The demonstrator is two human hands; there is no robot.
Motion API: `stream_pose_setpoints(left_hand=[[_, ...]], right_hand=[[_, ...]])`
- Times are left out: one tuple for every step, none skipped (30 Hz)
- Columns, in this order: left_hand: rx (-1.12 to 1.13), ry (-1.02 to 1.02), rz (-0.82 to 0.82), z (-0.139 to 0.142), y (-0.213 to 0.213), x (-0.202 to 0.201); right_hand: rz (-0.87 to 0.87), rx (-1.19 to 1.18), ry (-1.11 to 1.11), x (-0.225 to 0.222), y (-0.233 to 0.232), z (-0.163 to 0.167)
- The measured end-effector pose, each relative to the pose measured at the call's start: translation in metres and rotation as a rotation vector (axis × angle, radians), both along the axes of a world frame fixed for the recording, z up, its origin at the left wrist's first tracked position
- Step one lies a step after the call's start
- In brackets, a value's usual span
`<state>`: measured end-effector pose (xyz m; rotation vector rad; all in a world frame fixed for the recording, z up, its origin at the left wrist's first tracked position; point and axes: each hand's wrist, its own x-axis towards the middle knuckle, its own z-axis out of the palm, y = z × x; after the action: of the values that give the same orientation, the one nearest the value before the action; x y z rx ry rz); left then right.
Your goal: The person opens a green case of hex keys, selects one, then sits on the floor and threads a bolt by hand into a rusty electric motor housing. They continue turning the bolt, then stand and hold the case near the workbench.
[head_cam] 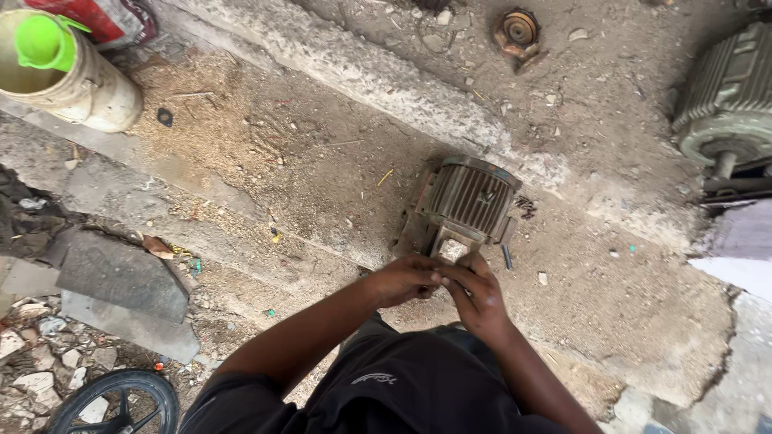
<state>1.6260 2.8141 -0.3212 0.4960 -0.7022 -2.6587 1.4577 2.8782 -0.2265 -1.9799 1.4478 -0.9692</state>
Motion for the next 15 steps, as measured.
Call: stream_pose_setpoints(left_hand=[[0.003,0.02,0.001,-0.002,0.001,-0.008],[0.009,0.04,-0.001,-0.003,0.002,-0.017],[0.001,0.076,-0.014,-0.005,0.003,-0.027],[-0.007,0.115,-0.029,-0.008,0.004,-0.038],[-0.013,0.156,-0.044,-0.01,0.005,-0.05],[-0.004,0.095,-0.062,-0.012,0.007,-0.063],[0.002,0.034,-0.076,-0.014,0.008,-0.077],[0.007,-0.03,-0.088,-0.015,0.007,-0.09],[0.008,-0.041,-0.094,-0.016,0.007,-0.104],[0.013,-0.054,-0.102,-0.016,0.007,-0.118],[0.017,-0.067,-0.111,-0.016,0.008,-0.134],[0.011,-0.065,-0.106,-0.014,0.008,-0.151],[0.004,-0.064,-0.106,-0.012,0.009,-0.169],[-0.001,-0.068,-0.109,-0.009,0.009,-0.188],[-0.005,-0.093,-0.111,-0.006,0.009,-0.207]], right_hand=[[-0.01,-0.017,-0.001,-0.006,0.003,0.0],[-0.023,-0.031,-0.002,-0.014,0.006,0.001],[-0.038,-0.044,-0.004,-0.022,0.009,0.001],[-0.07,-0.017,0.003,-0.03,0.012,0.0],[-0.104,0.011,0.012,-0.04,0.015,-0.001],[-0.137,0.039,0.024,-0.051,0.018,-0.003],[-0.153,0.021,0.028,-0.063,0.021,-0.005],[-0.166,0.0,0.029,-0.074,0.023,-0.008],[-0.181,-0.019,0.029,-0.086,0.026,-0.011],[-0.194,-0.02,0.026,-0.099,0.028,-0.014],[-0.208,-0.021,0.023,-0.113,0.03,-0.017],[-0.226,-0.025,0.02,-0.129,0.03,-0.021],[-0.235,-0.006,0.013,-0.148,0.029,-0.024],[-0.248,0.017,0.0,-0.167,0.028,-0.027],[-0.269,0.042,-0.017,-0.185,0.031,-0.031]])
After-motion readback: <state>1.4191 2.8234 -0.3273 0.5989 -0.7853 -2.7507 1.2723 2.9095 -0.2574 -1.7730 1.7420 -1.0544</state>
